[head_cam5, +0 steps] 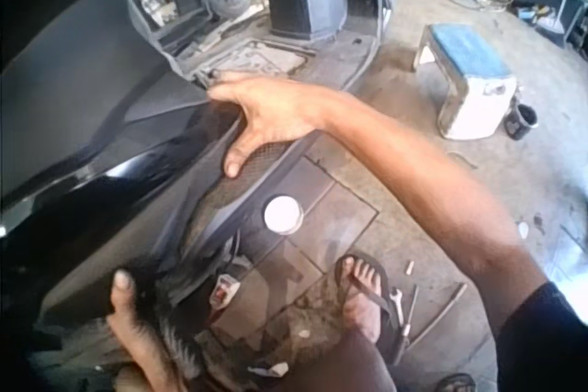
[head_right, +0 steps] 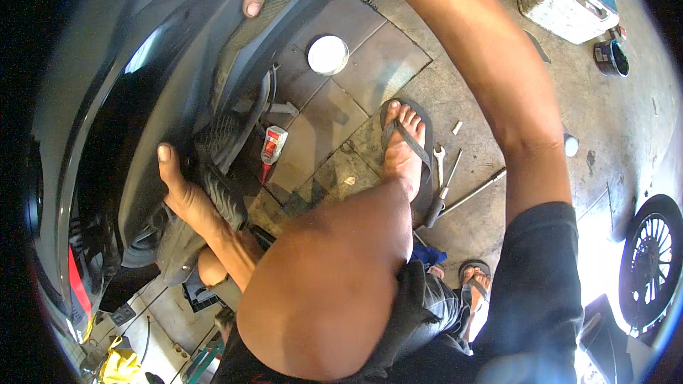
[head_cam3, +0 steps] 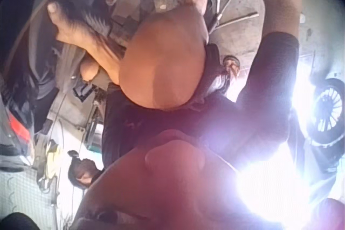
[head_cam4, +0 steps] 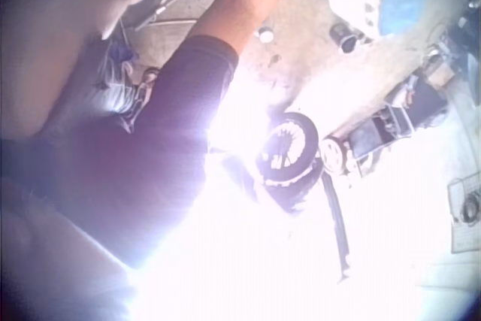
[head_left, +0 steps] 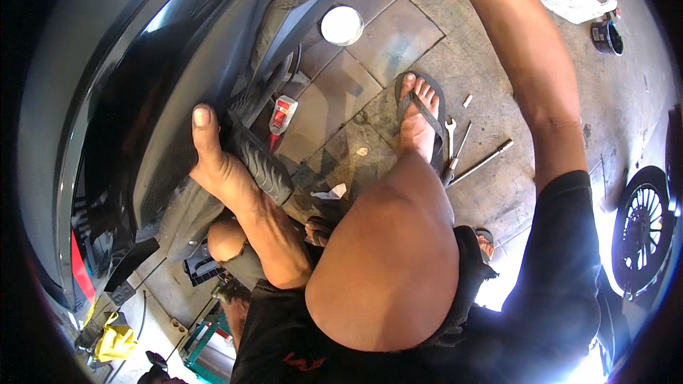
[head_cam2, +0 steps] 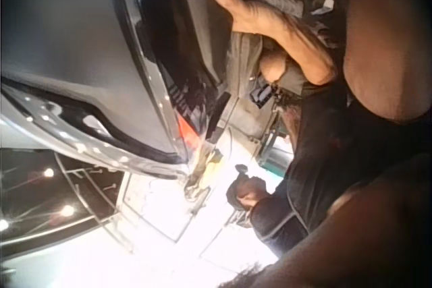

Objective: The person removes the seat and side panels from a motorcycle by hand and with a screwdriver, then uses a socket wrench to remove bolts from the engine area.

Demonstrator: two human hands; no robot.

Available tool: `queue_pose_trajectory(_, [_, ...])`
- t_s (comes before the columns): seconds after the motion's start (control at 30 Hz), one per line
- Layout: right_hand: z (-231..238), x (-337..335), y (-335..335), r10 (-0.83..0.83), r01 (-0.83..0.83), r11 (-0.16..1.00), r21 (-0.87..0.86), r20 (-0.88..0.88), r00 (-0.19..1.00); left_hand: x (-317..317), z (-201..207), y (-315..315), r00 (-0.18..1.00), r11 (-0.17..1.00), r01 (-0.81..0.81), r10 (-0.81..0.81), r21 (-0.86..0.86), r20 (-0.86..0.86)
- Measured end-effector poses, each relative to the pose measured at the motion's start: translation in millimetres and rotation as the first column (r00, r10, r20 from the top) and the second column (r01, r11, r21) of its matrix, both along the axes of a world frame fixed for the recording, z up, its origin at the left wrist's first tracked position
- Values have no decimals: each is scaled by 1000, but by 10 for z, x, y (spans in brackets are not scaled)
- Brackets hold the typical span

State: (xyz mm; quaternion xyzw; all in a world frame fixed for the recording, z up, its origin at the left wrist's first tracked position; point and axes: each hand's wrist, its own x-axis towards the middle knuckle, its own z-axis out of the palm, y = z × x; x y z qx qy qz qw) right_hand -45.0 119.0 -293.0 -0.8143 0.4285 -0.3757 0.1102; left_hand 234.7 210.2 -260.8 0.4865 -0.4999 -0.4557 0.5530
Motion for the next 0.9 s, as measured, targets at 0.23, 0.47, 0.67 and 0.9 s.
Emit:
queue_pose_trajectory(0.23, [-96,-42,-59,116,-90,977,-191,131,985,75,-101,14,993,994,-55,64,-90,101])
queue_pose_trajectory(0.47, [-132,-15,86,-53,71,984,-166,110,993,117,-231,13,995,997,-38,32,-63,-95])
queue_pose_trajectory(0.67, [-67,54,28,18,49,938,-342,189,982,75,-161,54,983,995,-86,77,-48,-167])
queue_pose_trajectory(0.9, [-1,-17,49,115,-107,993,-42,360,926,372,-327,-49,996,976,-67,77,-207,39])
